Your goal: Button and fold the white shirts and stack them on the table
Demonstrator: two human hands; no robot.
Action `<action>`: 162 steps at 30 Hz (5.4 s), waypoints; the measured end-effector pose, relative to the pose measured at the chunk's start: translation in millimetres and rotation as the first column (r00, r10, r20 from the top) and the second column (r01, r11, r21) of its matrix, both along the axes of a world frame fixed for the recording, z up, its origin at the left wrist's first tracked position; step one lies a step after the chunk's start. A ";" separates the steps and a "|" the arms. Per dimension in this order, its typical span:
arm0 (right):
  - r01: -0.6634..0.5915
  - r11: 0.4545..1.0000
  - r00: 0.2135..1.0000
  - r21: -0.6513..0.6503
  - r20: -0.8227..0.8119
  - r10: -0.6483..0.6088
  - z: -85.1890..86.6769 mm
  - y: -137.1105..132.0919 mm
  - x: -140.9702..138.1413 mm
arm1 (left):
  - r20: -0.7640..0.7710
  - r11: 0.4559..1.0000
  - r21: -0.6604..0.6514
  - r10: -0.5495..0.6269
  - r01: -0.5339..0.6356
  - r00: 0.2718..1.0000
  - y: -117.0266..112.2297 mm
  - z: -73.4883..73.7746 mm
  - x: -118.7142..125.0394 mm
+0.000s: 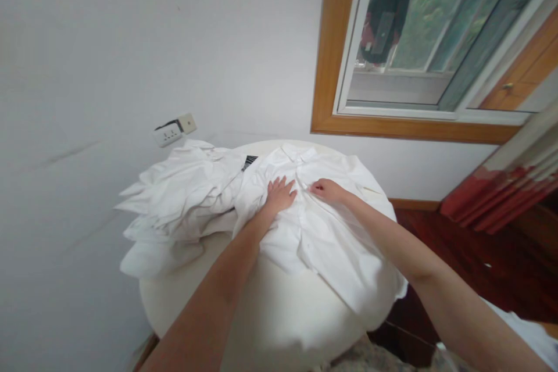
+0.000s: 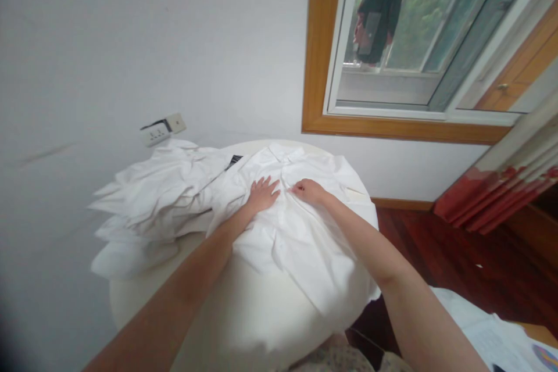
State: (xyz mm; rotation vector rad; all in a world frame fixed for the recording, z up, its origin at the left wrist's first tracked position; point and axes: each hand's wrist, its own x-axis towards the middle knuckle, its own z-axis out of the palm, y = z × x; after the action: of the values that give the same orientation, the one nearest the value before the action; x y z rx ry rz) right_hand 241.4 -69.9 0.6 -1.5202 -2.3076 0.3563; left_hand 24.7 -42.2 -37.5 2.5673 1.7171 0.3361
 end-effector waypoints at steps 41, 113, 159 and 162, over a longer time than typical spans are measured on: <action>0.358 0.926 0.927 0.122 -0.163 -0.337 -15.0 -33.5 -56.7 | 0.144 0.995 0.075 0.057 -0.068 0.988 -30.2 10.9 24.4; 0.282 0.954 0.917 0.103 -0.322 -0.237 -35.4 -22.7 -64.1 | 0.299 0.998 -0.063 -0.002 0.022 0.954 -15.9 7.7 9.9; 0.053 0.994 0.997 -0.096 -0.049 -0.057 -15.3 -27.6 -0.8 | 0.279 0.999 0.026 0.037 -0.046 0.960 5.5 5.0 15.5; 0.056 0.995 0.990 -0.080 -0.128 -0.066 -20.9 -18.3 -9.0 | 0.264 0.995 0.040 0.082 -0.096 0.961 11.7 8.6 17.3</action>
State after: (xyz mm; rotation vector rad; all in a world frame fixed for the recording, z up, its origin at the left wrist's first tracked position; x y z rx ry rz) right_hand 232.4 -88.2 -20.4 -1.5510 -2.1640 0.5171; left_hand 42.0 -30.5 -28.9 2.3532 1.7484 0.7002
